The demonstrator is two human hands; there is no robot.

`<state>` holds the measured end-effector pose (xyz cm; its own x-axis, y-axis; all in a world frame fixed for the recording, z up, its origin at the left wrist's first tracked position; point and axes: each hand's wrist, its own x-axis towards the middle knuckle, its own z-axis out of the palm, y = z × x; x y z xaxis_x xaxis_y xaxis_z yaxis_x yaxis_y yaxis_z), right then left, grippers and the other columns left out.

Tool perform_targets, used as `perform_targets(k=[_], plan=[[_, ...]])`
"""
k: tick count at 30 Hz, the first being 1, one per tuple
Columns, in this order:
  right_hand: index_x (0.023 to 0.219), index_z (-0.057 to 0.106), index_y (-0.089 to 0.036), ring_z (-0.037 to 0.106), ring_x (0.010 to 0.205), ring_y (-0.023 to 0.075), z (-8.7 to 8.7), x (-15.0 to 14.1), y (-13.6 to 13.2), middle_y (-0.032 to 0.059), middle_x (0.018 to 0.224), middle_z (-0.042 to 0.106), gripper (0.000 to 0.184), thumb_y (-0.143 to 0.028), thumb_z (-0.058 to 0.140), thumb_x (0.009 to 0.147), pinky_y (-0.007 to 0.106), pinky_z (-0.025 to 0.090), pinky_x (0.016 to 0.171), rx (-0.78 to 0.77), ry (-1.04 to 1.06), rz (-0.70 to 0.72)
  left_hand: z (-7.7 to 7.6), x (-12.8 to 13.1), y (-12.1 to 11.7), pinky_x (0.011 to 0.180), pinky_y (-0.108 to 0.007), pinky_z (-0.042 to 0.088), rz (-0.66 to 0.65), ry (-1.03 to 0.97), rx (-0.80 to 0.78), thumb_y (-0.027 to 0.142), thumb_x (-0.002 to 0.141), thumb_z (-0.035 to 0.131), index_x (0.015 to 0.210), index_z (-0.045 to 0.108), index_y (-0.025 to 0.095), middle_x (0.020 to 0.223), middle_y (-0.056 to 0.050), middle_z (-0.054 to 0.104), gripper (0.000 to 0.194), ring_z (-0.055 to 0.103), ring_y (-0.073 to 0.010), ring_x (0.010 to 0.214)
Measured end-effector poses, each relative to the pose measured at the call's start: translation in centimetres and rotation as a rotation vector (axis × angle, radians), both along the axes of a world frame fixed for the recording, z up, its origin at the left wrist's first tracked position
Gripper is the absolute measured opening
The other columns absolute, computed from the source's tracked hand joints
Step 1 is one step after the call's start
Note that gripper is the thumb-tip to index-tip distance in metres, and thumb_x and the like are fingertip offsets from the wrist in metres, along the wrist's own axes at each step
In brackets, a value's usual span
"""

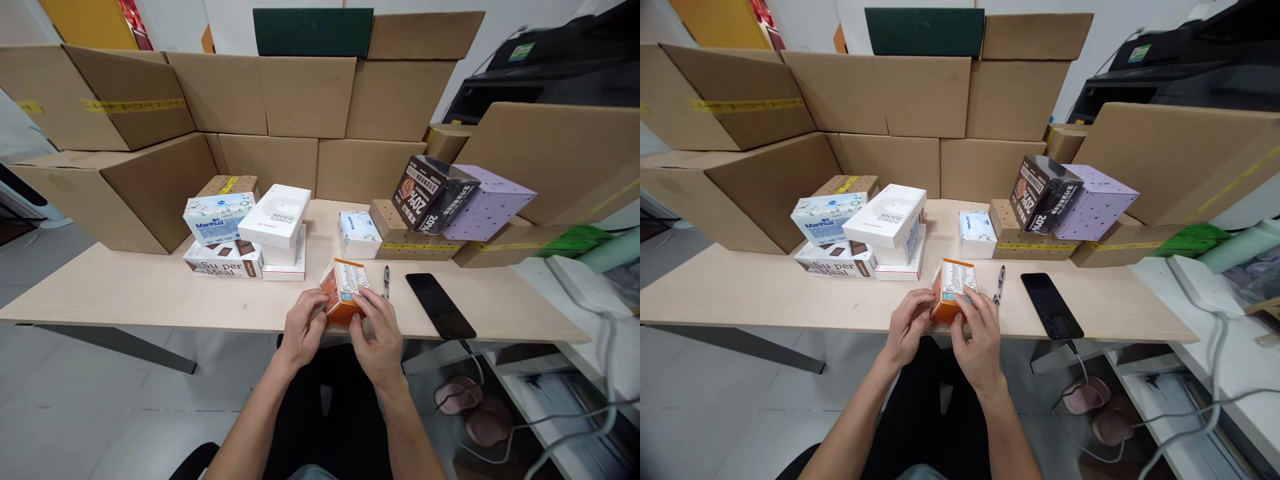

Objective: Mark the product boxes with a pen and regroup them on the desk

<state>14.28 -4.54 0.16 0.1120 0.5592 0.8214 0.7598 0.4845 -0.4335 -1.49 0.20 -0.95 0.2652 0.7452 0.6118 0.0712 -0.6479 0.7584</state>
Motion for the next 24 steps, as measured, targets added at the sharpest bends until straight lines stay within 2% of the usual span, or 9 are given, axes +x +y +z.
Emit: perform_targets(k=[3,6,8,10,13,16,21,24], plan=[[0.122,0.063,-0.025,0.057,0.12,0.0266,0.6,0.2,-0.6,0.0102,0.126,0.065,0.042,-0.004,0.055,0.086,0.052,0.05,0.1,-0.04,-0.059,-0.009,0.0,0.2,-0.2,0.088,-0.038,0.05,0.07,0.102,-0.013,0.02,0.095,0.046,0.113,0.06,0.023,0.107,-0.008,0.065,0.023,0.061,-0.0221,0.102],[0.123,0.063,-0.026,0.057,0.123,0.0257,1.1,1.5,-1.0,0.0094,0.131,0.062,0.039,-0.008,0.052,0.09,0.05,0.049,0.102,-0.092,-0.004,0.029,-0.1,0.2,-0.2,0.088,-0.039,0.049,0.108,0.134,0.016,0.023,0.094,0.046,0.116,0.057,0.023,0.108,-0.008,0.064,0.024,0.06,-0.0226,0.102],[0.12,0.065,-0.026,0.06,0.116,0.0245,1.3,3.3,-0.6,0.0094,0.125,0.064,0.034,-0.013,0.051,0.092,0.046,0.05,0.099,-0.104,0.079,-0.039,-0.1,0.1,-0.1,0.09,-0.04,0.05,0.089,0.095,0.037,0.024,0.093,0.047,0.122,0.053,0.024,0.113,-0.009,0.061,0.03,0.058,-0.0229,0.105],[0.115,0.068,-0.024,0.063,0.102,0.0239,1.1,5.7,0.3,0.0095,0.108,0.066,0.029,-0.018,0.049,0.093,0.044,0.051,0.092,-0.136,0.079,-0.192,-0.2,0.0,0.0,0.093,-0.041,0.05,0.057,0.076,0.067,0.026,0.092,0.05,0.131,0.049,0.025,0.118,-0.01,0.057,0.038,0.056,-0.0238,0.111],[0.116,0.07,-0.023,0.058,0.084,0.0239,0.2,8.8,2.2,0.0111,0.096,0.066,0.036,-0.015,0.048,0.09,0.039,0.049,0.077,-0.396,-0.18,-0.3,-0.2,0.2,-0.1,0.096,-0.043,0.05,0.056,0.152,0.104,0.029,0.092,0.053,0.139,0.046,0.029,0.13,-0.012,0.047,0.047,0.051,-0.0253,0.12],[0.113,0.071,-0.027,0.052,0.079,0.0238,-0.5,10.0,3.8,0.011,0.092,0.065,0.042,-0.006,0.05,0.084,0.035,0.044,0.071,-0.565,-0.423,-0.26,-0.2,0.6,-0.2,0.096,-0.043,0.051,0.092,0.288,0.146,0.03,0.093,0.054,0.14,0.046,0.033,0.145,-0.012,0.035,0.048,0.055,-0.0238,0.117],[0.091,0.069,-0.024,0.054,0.087,0.0257,-0.4,9.8,4.7,0.0108,0.087,0.064,0.022,-0.008,0.055,0.084,0.033,0.042,0.071,-0.598,-0.626,-0.196,-0.1,1.1,-0.3,0.098,-0.041,0.051,0.143,0.392,0.2,0.027,0.097,0.052,0.137,0.048,0.031,0.152,-0.012,0.038,0.041,0.057,-0.0243,0.122],[0.089,0.064,-0.023,0.057,0.087,0.0252,-0.2,10.2,4.4,0.0103,0.088,0.065,0.017,-0.01,0.053,0.085,0.033,0.042,0.069,-0.577,-0.562,-0.196,0.0,1.2,-0.3,0.098,-0.041,0.051,0.151,0.39,0.224,0.025,0.098,0.05,0.135,0.048,0.028,0.152,-0.013,0.04,0.038,0.057,-0.0235,0.124]])
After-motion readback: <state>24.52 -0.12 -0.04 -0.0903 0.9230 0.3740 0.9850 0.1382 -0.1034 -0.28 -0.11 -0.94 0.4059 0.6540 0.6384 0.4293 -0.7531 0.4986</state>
